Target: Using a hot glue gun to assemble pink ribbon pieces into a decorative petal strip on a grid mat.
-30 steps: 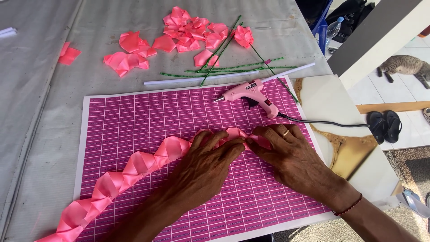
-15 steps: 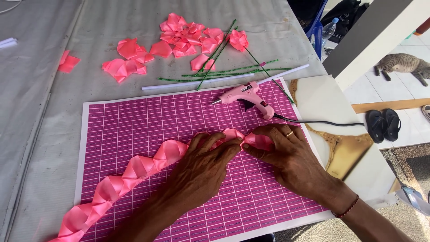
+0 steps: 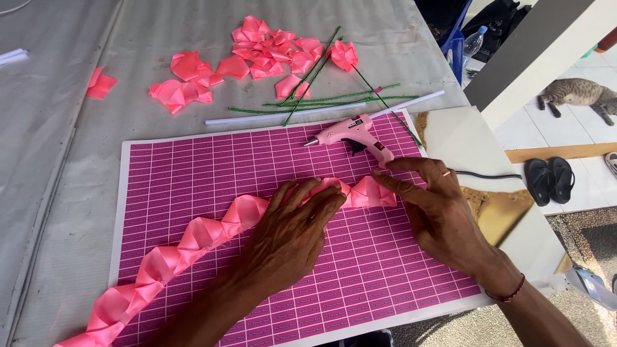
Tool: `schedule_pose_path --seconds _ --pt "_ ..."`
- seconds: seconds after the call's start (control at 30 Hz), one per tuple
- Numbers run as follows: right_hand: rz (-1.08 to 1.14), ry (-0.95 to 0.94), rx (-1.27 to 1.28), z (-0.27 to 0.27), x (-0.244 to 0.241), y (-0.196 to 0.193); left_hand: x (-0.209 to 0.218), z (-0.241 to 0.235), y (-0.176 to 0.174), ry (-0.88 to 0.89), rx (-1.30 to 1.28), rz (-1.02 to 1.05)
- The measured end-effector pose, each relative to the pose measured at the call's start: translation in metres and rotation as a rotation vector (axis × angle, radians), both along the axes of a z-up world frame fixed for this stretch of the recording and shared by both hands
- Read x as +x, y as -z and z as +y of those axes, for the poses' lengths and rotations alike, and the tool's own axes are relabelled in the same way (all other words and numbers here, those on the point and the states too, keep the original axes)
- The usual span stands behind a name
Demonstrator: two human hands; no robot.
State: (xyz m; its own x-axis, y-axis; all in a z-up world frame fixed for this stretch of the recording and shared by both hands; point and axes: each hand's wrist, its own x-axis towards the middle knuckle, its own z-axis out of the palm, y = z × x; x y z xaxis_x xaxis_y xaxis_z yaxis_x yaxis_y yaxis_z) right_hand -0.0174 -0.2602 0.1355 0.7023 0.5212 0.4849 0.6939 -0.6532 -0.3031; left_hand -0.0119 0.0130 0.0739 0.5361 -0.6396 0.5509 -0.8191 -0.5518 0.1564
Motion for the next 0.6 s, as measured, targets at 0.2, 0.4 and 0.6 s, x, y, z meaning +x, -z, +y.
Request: schedule_pose_path --seconds 0.2,0.4,0.6 --pt "-0.006 0.256 0.067 -0.016 0.017 -0.014 -0.007 0.001 -0.034 0.03 -0.177 0.084" --pt "0.027 0.234 -0.009 -0.003 0.061 -0.009 0.001 0.004 -0.042 -0.037 -0.348 0.312" --pt "-0.022 0.246 -0.123 0.008 0.093 0.018 0.006 0.025 -0.07 -0.037 -0.344 0.487"
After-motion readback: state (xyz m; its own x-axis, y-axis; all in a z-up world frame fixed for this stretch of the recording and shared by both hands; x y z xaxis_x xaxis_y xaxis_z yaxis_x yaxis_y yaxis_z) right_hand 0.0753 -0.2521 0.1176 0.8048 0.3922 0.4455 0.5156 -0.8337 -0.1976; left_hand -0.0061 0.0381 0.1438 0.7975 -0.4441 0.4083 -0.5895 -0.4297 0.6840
